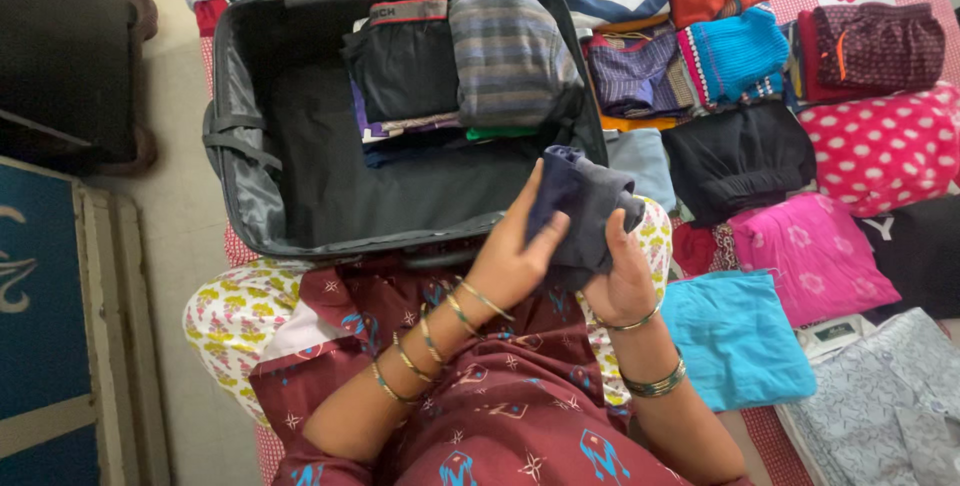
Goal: The person folds multiple items of clothing, including a purple jersey, a blue shirt, and black trousers, and places them into an open suitcase on a bed.
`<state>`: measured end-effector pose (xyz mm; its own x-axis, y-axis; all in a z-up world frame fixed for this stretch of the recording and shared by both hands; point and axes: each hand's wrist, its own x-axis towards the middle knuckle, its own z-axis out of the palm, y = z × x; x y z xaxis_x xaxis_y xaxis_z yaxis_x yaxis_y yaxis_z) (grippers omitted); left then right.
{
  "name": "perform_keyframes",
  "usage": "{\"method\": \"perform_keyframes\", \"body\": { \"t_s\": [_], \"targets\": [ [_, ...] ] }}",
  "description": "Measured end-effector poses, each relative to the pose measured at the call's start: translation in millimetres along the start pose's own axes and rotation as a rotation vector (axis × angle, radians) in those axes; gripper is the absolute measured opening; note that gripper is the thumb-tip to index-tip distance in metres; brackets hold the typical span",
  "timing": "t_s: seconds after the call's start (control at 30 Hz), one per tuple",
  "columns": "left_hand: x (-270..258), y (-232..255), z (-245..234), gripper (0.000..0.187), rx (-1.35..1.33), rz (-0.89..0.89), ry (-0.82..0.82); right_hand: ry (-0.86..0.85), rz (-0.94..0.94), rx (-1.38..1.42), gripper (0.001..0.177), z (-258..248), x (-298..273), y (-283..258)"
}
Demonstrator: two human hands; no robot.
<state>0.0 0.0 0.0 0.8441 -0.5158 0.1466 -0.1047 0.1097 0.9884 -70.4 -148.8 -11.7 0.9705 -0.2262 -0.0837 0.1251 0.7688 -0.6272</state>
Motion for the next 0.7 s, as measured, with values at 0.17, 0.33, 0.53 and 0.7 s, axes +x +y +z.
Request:
{"method": "perform_keyframes", "body": {
  "t_s": [0.17,0.33,0.53,0.7],
  "targets": [
    [3,0,-51,0.047,-0.882,-0.384,0.016,0.098,0.068,-0.043,0.044,-35,8,-33],
    [3,9,-105,0.045,-1.165,-0.406,0.104,0.135,-0.008,-0.235,0.042,-57,5,-79],
    [7,7,-114,0.041,-0.968,-0.402,0.128,0.19,0.019,-0.402,0.037,-57,-3,-85],
    [7,-1,-89,0.042,-0.926,-0.398,-0.002,0.244,0.129,-0.367,0.038,-62,-6,-63]
  ]
}}
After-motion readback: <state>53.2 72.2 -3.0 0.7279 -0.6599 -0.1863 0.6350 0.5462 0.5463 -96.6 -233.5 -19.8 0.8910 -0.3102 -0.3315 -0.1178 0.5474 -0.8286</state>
